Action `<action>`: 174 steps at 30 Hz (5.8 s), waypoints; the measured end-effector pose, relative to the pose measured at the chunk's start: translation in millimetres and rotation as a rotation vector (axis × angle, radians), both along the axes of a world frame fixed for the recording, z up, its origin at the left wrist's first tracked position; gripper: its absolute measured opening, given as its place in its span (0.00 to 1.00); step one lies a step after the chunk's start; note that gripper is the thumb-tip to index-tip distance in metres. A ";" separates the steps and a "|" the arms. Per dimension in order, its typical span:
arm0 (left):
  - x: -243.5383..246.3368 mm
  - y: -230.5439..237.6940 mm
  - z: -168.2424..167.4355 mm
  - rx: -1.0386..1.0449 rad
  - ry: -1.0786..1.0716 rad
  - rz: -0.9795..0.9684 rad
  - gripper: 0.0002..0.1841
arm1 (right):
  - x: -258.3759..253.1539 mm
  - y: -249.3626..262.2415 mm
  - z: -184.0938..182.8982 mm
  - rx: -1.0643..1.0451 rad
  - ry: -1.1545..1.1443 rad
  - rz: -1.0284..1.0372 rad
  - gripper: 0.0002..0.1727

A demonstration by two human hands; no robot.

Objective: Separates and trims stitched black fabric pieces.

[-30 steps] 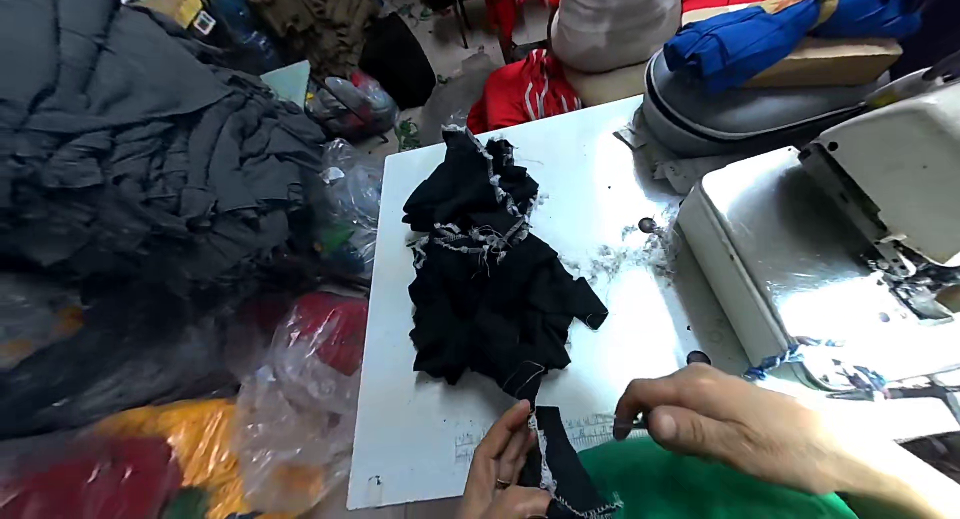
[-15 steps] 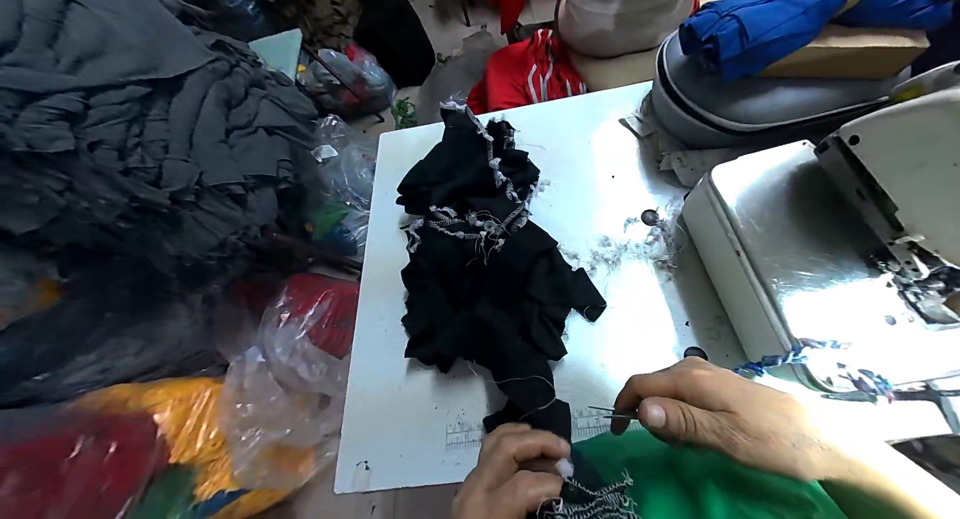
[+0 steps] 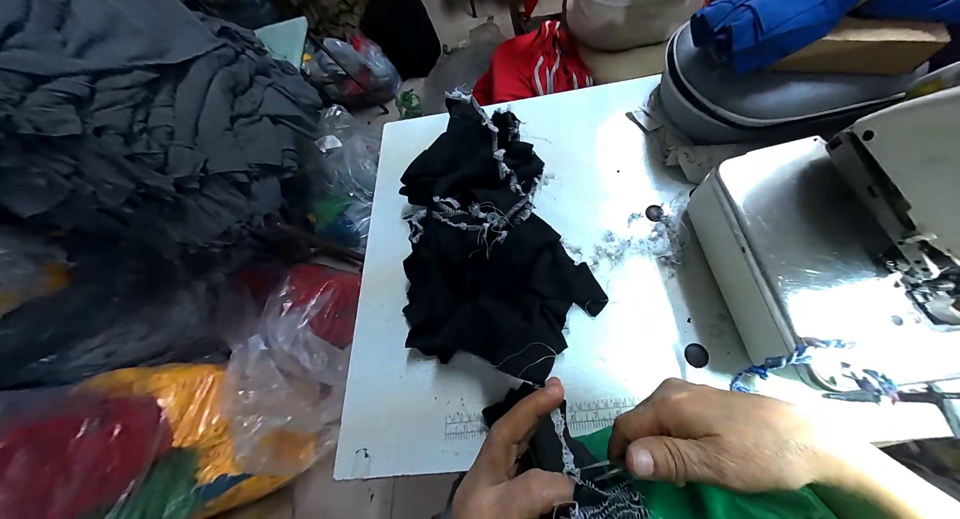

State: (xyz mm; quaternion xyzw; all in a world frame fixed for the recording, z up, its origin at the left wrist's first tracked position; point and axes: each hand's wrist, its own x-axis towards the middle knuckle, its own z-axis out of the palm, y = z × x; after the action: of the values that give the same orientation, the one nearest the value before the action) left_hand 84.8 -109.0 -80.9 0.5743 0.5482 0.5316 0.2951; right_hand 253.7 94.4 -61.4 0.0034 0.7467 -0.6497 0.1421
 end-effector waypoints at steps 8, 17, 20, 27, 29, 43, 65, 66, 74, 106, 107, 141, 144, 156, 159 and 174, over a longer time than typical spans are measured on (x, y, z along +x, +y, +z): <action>-3.5 -0.7 -2.9 -0.020 -0.034 -0.069 0.05 | -14.2 -5.4 -2.2 -0.015 0.076 0.021 0.27; -7.8 -7.4 -1.9 -0.042 -0.019 -0.120 0.08 | -14.4 -10.1 -6.4 -0.121 0.127 -0.208 0.28; -5.6 -14.4 0.4 -0.030 -0.033 -0.116 0.07 | -22.4 -17.2 -15.4 -0.362 -0.222 -0.464 0.29; 3.5 -10.5 -4.4 0.030 -0.139 -0.161 0.09 | -45.2 -27.2 -16.3 -0.883 -0.590 -0.557 0.17; 4.8 -9.4 -4.0 0.037 -0.131 -0.160 0.09 | -48.3 -27.3 -11.9 -1.043 -0.608 -0.610 0.14; 6.3 -5.7 -0.3 -0.006 -0.096 0.042 0.05 | -34.0 -27.6 -6.1 0.264 0.206 -0.674 0.12; 2.5 6.9 -10.1 -0.071 -0.102 0.119 0.10 | -9.6 -20.8 -7.6 -0.602 -0.397 -0.538 0.06; 2.4 6.3 -10.7 -0.073 -0.107 0.109 0.10 | -9.2 -21.2 -7.8 -0.595 -0.384 -0.529 0.04; -9.6 -6.1 -7.2 -0.130 -0.117 0.177 0.09 | -5.5 -31.9 -19.7 0.350 0.075 -0.867 0.08; 13.5 14.5 1.2 -0.250 -0.371 0.115 0.11 | 4.6 -18.5 6.4 0.130 0.229 -0.471 0.13; 13.2 15.8 -0.6 -0.229 -0.378 0.133 0.12 | 6.0 -16.6 7.0 0.127 0.209 -0.490 0.13; 14.7 37.8 -0.9 -0.195 -0.529 0.049 0.14 | 30.8 -30.6 -9.7 -0.250 -0.011 -0.857 0.16; 14.9 36.6 -0.8 -0.200 -0.505 0.058 0.14 | 31.6 -28.8 -7.0 -0.340 0.015 -1.047 0.15; -9.2 14.3 -2.1 -0.061 -0.267 0.111 0.14 | 6.3 -9.9 -25.7 -0.369 -0.368 -0.666 0.25; -12.1 8.2 -2.2 -0.054 -0.361 0.104 0.15 | -11.6 -7.1 -43.8 -0.452 -0.514 -0.567 0.22; -0.3 3.7 -1.8 -0.162 -0.159 0.059 0.11 | 6.4 1.7 -19.5 0.038 -0.013 -0.884 0.19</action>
State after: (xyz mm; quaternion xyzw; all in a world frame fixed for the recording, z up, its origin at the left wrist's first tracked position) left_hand 84.5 -105.3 -82.7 0.4883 0.5810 0.5376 0.3674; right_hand 260.0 96.1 -80.9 0.3293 0.6845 -0.6341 -0.1449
